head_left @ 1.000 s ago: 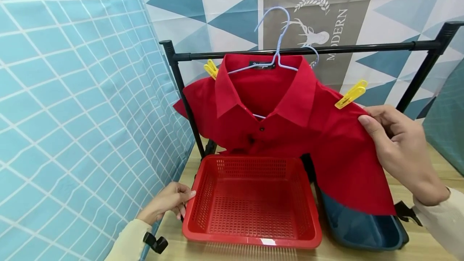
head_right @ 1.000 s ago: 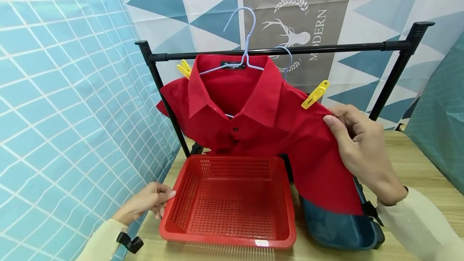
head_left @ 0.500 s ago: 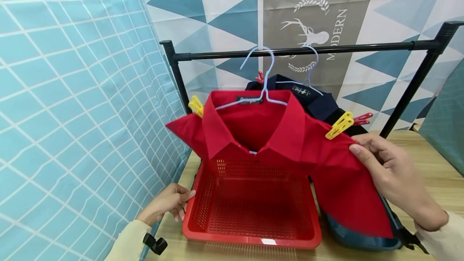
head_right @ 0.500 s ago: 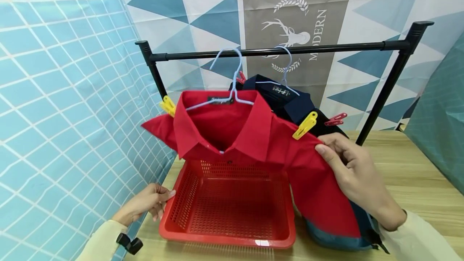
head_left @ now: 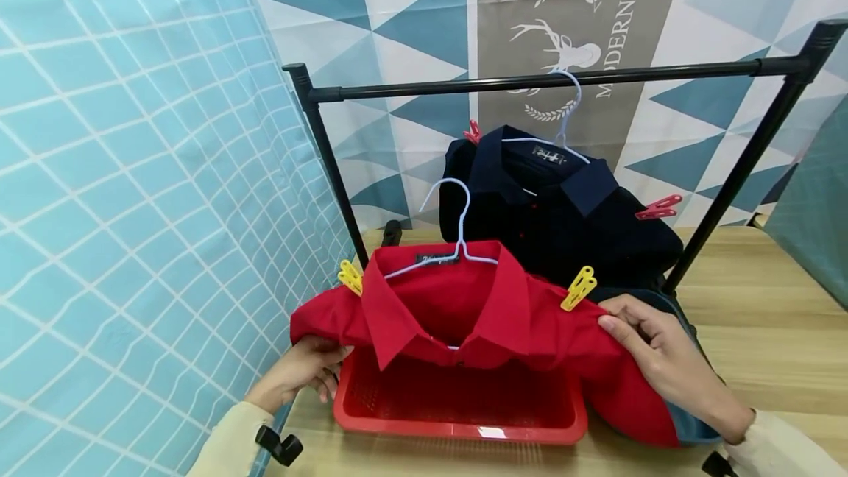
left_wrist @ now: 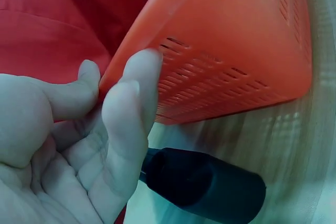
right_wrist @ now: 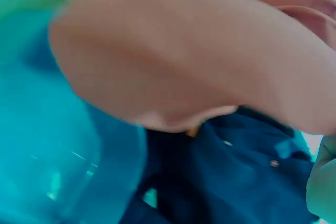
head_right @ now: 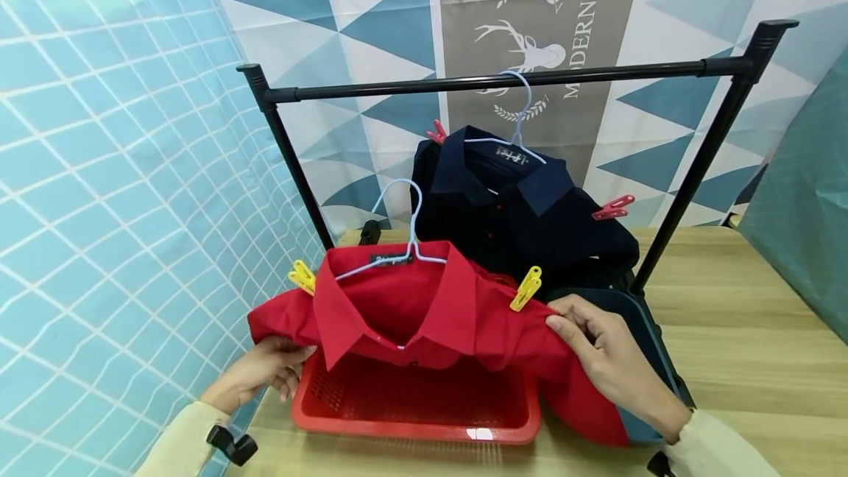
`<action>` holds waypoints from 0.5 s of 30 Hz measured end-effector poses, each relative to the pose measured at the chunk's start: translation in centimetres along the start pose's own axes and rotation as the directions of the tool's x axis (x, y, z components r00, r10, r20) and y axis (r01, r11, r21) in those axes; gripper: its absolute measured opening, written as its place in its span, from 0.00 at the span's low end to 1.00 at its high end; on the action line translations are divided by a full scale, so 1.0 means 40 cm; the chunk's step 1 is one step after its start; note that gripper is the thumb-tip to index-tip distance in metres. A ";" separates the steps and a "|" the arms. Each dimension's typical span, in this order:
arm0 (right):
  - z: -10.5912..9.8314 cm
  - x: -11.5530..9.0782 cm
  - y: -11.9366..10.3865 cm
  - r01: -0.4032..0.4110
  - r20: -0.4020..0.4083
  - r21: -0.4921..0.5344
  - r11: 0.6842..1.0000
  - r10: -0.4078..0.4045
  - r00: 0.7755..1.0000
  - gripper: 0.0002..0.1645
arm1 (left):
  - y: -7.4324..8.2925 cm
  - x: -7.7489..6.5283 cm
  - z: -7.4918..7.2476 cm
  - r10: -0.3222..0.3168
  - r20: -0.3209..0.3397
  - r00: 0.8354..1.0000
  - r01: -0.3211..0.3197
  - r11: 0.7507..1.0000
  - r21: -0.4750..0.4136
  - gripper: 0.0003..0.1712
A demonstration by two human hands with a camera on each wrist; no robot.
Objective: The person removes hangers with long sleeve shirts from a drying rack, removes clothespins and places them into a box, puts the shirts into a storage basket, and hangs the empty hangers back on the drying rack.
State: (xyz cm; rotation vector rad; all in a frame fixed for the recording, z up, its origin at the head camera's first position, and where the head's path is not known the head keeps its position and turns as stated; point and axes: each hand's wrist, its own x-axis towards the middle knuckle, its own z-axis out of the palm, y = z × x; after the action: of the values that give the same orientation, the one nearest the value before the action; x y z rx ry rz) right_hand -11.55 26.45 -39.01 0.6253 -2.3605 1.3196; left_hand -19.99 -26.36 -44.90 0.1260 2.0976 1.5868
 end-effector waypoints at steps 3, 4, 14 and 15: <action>0.018 -0.013 0.023 -0.023 0.022 -0.031 0.999 0.023 0.999 0.15 | -0.012 -0.002 -0.006 0.037 0.016 0.999 -0.036 0.998 -0.048 0.11; 0.023 -0.018 0.028 -0.032 0.029 -0.042 0.999 0.034 0.999 0.15 | -0.014 -0.004 -0.006 0.049 0.019 0.999 -0.048 0.997 -0.053 0.08; 0.065 -0.050 0.074 -0.012 0.106 -0.047 0.999 0.017 0.994 0.15 | -0.016 -0.012 -0.022 0.102 0.057 0.993 -0.096 0.990 -0.098 0.14; 0.068 -0.052 0.078 -0.008 0.107 -0.051 0.999 0.013 0.994 0.15 | -0.016 -0.011 -0.023 0.103 0.053 0.993 -0.097 0.990 -0.099 0.15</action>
State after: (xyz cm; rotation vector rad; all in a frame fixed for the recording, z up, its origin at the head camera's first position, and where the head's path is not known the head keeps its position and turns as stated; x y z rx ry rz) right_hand -11.76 25.96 -43.61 0.6855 -2.4778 1.2562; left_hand -19.87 -27.54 -45.15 0.2447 1.9949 1.7184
